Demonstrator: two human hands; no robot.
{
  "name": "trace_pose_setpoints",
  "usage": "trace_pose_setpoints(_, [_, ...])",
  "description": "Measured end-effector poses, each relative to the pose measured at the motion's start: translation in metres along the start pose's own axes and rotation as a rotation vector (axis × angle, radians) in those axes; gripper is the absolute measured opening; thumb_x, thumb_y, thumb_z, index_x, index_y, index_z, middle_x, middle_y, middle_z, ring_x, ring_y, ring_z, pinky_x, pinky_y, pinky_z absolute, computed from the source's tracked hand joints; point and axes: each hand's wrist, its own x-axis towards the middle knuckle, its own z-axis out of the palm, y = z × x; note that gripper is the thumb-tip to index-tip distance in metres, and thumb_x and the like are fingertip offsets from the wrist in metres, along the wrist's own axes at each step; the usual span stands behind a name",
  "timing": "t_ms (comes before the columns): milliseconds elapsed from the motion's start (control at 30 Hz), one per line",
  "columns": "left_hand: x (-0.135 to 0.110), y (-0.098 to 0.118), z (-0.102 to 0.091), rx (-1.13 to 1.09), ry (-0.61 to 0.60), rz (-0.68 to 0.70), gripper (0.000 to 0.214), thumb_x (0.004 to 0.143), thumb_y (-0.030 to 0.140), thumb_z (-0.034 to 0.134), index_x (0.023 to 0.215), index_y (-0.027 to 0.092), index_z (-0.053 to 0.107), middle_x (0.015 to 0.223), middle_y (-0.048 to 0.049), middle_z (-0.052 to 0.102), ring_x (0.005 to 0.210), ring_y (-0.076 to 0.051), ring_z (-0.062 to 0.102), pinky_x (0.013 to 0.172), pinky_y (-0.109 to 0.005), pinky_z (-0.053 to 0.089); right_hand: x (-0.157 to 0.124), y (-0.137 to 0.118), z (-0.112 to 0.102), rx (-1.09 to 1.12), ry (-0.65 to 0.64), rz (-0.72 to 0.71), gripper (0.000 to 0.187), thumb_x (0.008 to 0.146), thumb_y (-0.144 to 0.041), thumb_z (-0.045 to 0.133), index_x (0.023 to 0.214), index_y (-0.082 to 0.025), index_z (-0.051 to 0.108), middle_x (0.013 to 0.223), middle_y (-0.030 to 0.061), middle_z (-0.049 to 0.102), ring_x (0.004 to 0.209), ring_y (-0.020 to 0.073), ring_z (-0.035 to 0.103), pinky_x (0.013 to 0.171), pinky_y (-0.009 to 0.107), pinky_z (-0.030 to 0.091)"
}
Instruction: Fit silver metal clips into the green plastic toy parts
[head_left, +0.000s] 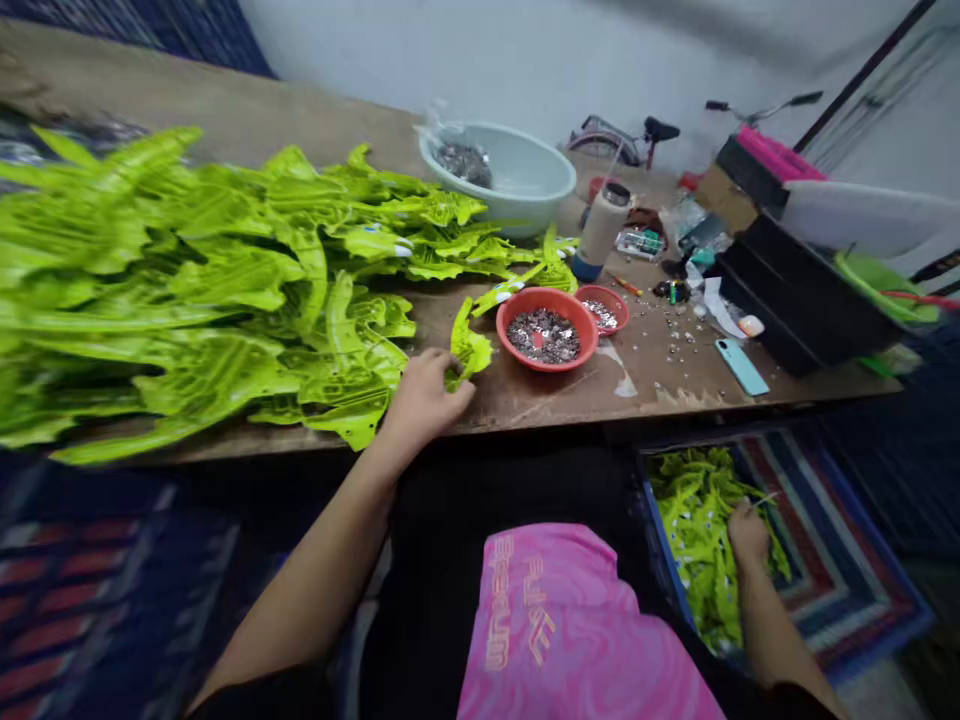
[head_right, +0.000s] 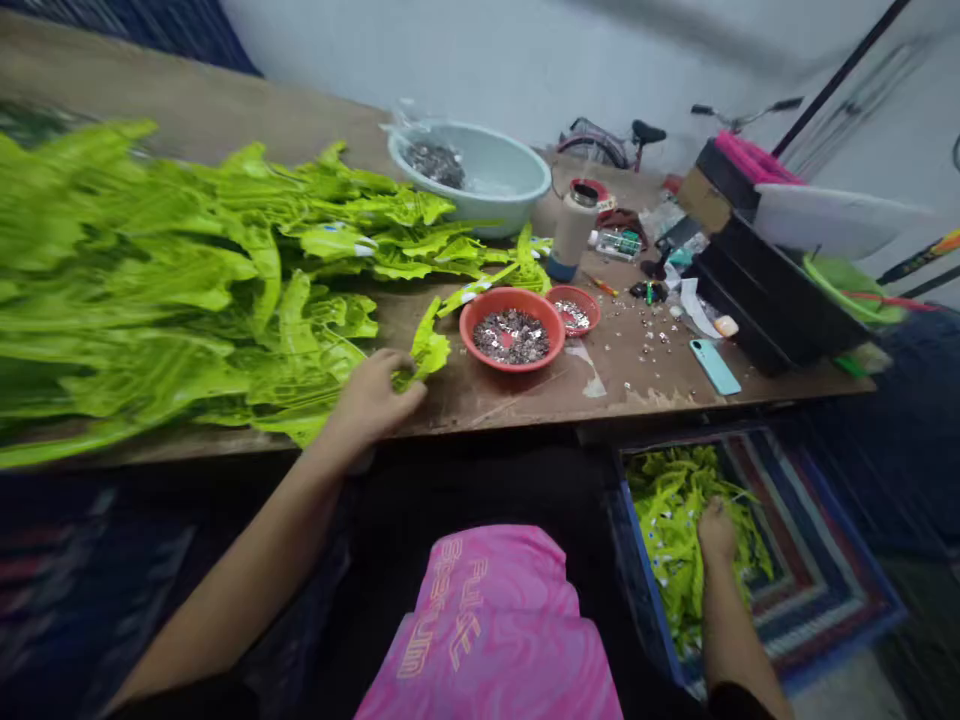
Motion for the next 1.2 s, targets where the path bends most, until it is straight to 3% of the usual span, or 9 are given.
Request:
trace_pose_setpoints(133, [-0.030,0.000,-0.029,-0.028,0.156,0.066,0.032,0.086,0.047,0.057,0.102,0.021,0.067,0.123,-0.0159,0.080,0.123,-0.035,0.075,0.116,-0.055,0.059,0.004,-0.032,0.007,0.174,-0.061,-0.124,0.033,0.107,-0.049,0.069,0.111,-0.017,0.074,0.119,0.0140,0.077,0.121,0.0307,0.074,0.109,0.055,0.061])
trace_pose_setpoints(233, [-0.050,0.012,-0.040,-0.195,0.244,0.322,0.018,0.098,0.037,0.067,0.107,0.021,0.069,0.138,-0.0140,0.077,0.135,-0.031,0.073,0.120,-0.050,0.059,-0.010,-0.069,0.024,0.412,-0.169,-0.261,0.050,0.094,-0.067,0.070,0.116,-0.022,0.070,0.099,0.0148,0.079,0.106,0.0370,0.080,0.103,0.059,0.062])
trace_pose_setpoints(400, [-0.049,0.041,-0.039,-0.465,-0.235,0.666,0.017,0.105,0.011,0.067,0.113,0.024,0.072,0.135,-0.0095,0.084,0.128,-0.023,0.082,0.108,-0.035,0.068,-0.066,-0.150,0.045,0.789,-0.486,-0.398,0.082,0.066,-0.091,0.081,0.116,-0.028,0.063,0.120,0.0142,0.083,0.121,0.0323,0.082,0.106,0.049,0.066])
trace_pose_setpoints(467, [-0.036,0.051,-0.035,-0.505,-0.442,0.833,0.023,0.103,0.006,0.067,0.116,0.023,0.073,0.132,-0.0113,0.085,0.128,-0.023,0.082,0.111,-0.033,0.068,-0.090,-0.180,0.041,0.860,-0.773,-0.398,0.078,0.075,-0.090,0.079,0.121,-0.028,0.067,0.140,0.0153,0.080,0.128,0.0322,0.081,0.101,0.049,0.070])
trace_pose_setpoints(600, [-0.008,0.064,-0.030,-0.403,-0.611,0.983,0.026,0.101,0.001,0.068,0.118,0.019,0.075,0.130,-0.0142,0.085,0.134,-0.022,0.080,0.120,-0.032,0.062,-0.123,-0.216,0.027,0.712,-1.682,-0.341,0.084,0.078,-0.064,0.096,0.144,-0.022,0.065,0.154,0.0232,0.072,0.127,0.0368,0.082,0.078,0.042,0.075])
trace_pose_setpoints(667, [0.004,0.065,-0.031,-0.326,-0.612,1.005,0.027,0.100,0.001,0.069,0.119,0.019,0.077,0.128,-0.0132,0.085,0.134,-0.019,0.079,0.120,-0.028,0.061,-0.134,-0.222,0.025,0.659,-1.885,-0.327,0.082,0.083,-0.052,0.097,0.151,-0.020,0.064,0.155,0.0236,0.071,0.122,0.0335,0.084,0.071,0.034,0.073])
trace_pose_setpoints(900, [0.037,0.056,-0.016,-0.420,-0.499,0.797,0.021,0.105,0.017,0.069,0.118,0.024,0.084,0.148,-0.0101,0.077,0.141,-0.023,0.074,0.124,-0.033,0.058,-0.158,-0.233,0.043,0.655,-1.811,-0.295,0.065,0.074,-0.023,0.103,0.135,-0.019,0.079,0.107,0.0055,0.088,0.090,0.0115,0.084,0.082,0.017,0.063])
trace_pose_setpoints(1033, [0.051,0.057,0.011,-0.914,-0.514,0.356,0.039,0.103,0.045,0.076,0.141,0.041,0.077,0.155,-0.0019,0.071,0.115,-0.025,0.085,0.096,-0.036,0.072,-0.151,-0.258,0.032,0.386,-1.610,-0.661,0.049,0.086,-0.025,0.091,0.133,-0.017,0.081,0.114,0.0081,0.087,0.101,0.0143,0.082,0.084,0.019,0.060])
trace_pose_setpoints(1200, [0.065,0.042,0.030,-0.900,-1.049,-0.025,0.067,0.084,0.048,0.096,0.148,0.037,0.076,0.152,-0.0072,0.075,0.118,-0.024,0.082,0.101,-0.032,0.067,-0.145,-0.300,0.008,0.017,-1.521,-1.245,0.037,0.094,-0.014,0.072,0.130,-0.012,0.082,0.124,0.0118,0.087,0.111,0.0169,0.082,0.098,0.024,0.059])
